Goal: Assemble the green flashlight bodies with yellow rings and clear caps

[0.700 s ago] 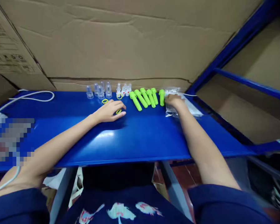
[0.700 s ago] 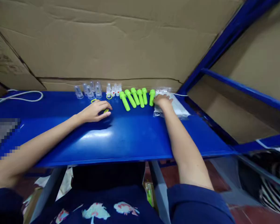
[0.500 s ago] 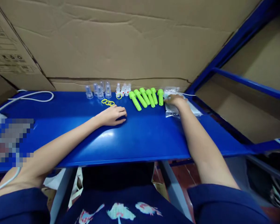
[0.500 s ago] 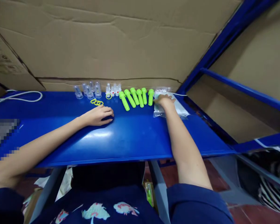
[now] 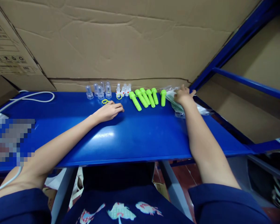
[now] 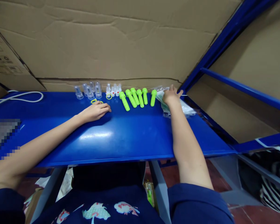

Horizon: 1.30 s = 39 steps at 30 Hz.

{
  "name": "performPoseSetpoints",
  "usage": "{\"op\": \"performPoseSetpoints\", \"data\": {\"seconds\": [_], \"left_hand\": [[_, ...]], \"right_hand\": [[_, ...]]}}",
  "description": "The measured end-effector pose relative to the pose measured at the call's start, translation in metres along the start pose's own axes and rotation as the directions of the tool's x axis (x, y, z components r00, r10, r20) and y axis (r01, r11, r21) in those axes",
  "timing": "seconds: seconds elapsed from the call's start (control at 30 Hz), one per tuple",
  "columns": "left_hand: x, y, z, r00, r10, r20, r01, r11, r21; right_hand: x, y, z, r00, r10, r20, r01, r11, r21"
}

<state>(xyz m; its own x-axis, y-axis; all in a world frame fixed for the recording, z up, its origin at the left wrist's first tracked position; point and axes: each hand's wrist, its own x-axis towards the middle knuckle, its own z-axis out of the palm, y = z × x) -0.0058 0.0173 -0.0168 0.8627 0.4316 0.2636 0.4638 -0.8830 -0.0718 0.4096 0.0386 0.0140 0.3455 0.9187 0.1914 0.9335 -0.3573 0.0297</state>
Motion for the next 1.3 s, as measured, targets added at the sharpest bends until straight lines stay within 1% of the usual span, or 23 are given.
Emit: {"op": "performPoseSetpoints", "data": {"seconds": [0.03,0.07,0.13,0.2,0.23,0.27,0.3,0.33,0.37,0.4,0.47,0.53,0.6,0.63,0.67,0.73,0.8,0.87,0.97,1.03,1.13,1.23,1.3], "left_hand": [[0.000,-0.002,0.000,1.000,-0.018,-0.025,0.017,0.999,-0.039],[-0.001,-0.004,0.000,0.997,-0.041,-0.062,0.034,0.995,-0.098],[-0.001,-0.007,0.001,0.981,-0.126,-0.151,0.081,0.959,-0.273],[0.000,-0.009,0.002,0.942,-0.259,-0.215,0.124,0.860,-0.495],[0.000,-0.009,0.002,0.920,-0.325,-0.218,0.135,0.787,-0.602],[0.000,-0.010,0.003,0.904,-0.376,-0.202,0.138,0.706,-0.694],[0.001,-0.010,0.003,0.893,-0.413,-0.179,0.137,0.628,-0.766],[0.002,-0.010,0.003,0.886,-0.437,-0.158,0.131,0.561,-0.817],[0.003,-0.011,0.004,0.880,-0.454,-0.139,0.131,0.513,-0.848],[0.003,-0.011,0.004,0.874,-0.469,-0.126,0.138,0.489,-0.861],[0.004,-0.013,0.005,0.855,-0.503,-0.123,0.176,0.507,-0.844],[0.004,-0.016,0.005,0.811,-0.564,-0.154,0.261,0.585,-0.768],[0.001,-0.019,0.004,0.747,-0.632,-0.206,0.384,0.664,-0.641],[-0.001,-0.020,0.003,0.726,-0.651,-0.224,0.445,0.692,-0.569],[-0.004,-0.021,0.003,0.720,-0.656,-0.227,0.493,0.713,-0.499],[-0.008,-0.021,0.002,0.743,-0.643,-0.187,0.545,0.743,-0.389],[-0.011,-0.022,0.002,0.763,-0.633,-0.132,0.570,0.755,-0.326],[-0.012,-0.023,0.002,0.771,-0.629,-0.098,0.581,0.758,-0.296],[-0.012,-0.027,0.001,0.780,-0.620,-0.088,0.576,0.766,-0.287],[-0.013,-0.030,0.000,0.775,-0.623,-0.111,0.575,0.767,-0.285],[-0.016,-0.036,-0.002,0.743,-0.648,-0.170,0.600,0.756,-0.261],[-0.021,-0.043,-0.004,0.718,-0.664,-0.209,0.628,0.747,-0.218],[-0.024,-0.049,-0.005,0.717,-0.663,-0.214,0.632,0.748,-0.200]], "right_hand": [[-0.005,-0.009,-0.007,0.991,-0.059,-0.118,0.062,0.998,0.022],[-0.011,-0.021,-0.014,0.965,-0.142,-0.222,0.158,0.986,0.055],[-0.030,-0.053,-0.027,0.893,-0.285,-0.347,0.342,0.933,0.114],[-0.055,-0.091,-0.032,0.823,-0.438,-0.361,0.520,0.837,0.170],[-0.069,-0.109,-0.032,0.771,-0.543,-0.333,0.620,0.760,0.197],[-0.082,-0.125,-0.029,0.706,-0.643,-0.297,0.707,0.671,0.226],[-0.095,-0.139,-0.025,0.647,-0.714,-0.268,0.762,0.596,0.254],[-0.105,-0.150,-0.020,0.601,-0.761,-0.243,0.795,0.541,0.274],[-0.114,-0.158,-0.014,0.575,-0.787,-0.221,0.809,0.509,0.294],[-0.119,-0.163,-0.009,0.570,-0.796,-0.203,0.808,0.500,0.311],[-0.124,-0.167,0.000,0.557,-0.813,-0.168,0.811,0.489,0.322],[-0.123,-0.167,0.007,0.579,-0.797,-0.169,0.796,0.509,0.328],[-0.120,-0.166,0.011,0.604,-0.777,-0.179,0.781,0.532,0.325],[-0.119,-0.165,0.013,0.610,-0.771,-0.180,0.778,0.540,0.321],[-0.118,-0.165,0.015,0.613,-0.770,-0.179,0.777,0.545,0.317],[-0.119,-0.166,0.019,0.612,-0.770,-0.179,0.778,0.546,0.311],[-0.120,-0.167,0.021,0.612,-0.768,-0.189,0.779,0.543,0.313],[-0.120,-0.168,0.020,0.612,-0.765,-0.202,0.781,0.543,0.308],[-0.111,-0.174,0.013,0.608,-0.769,-0.196,0.790,0.561,0.247],[-0.101,-0.183,0.007,0.612,-0.773,-0.166,0.790,0.586,0.181],[-0.083,-0.203,0.001,0.630,-0.774,-0.069,0.773,0.615,0.157],[-0.071,-0.221,0.001,0.677,-0.734,-0.053,0.729,0.660,0.184],[-0.068,-0.227,0.002,0.697,-0.715,-0.052,0.709,0.677,0.197]]}}
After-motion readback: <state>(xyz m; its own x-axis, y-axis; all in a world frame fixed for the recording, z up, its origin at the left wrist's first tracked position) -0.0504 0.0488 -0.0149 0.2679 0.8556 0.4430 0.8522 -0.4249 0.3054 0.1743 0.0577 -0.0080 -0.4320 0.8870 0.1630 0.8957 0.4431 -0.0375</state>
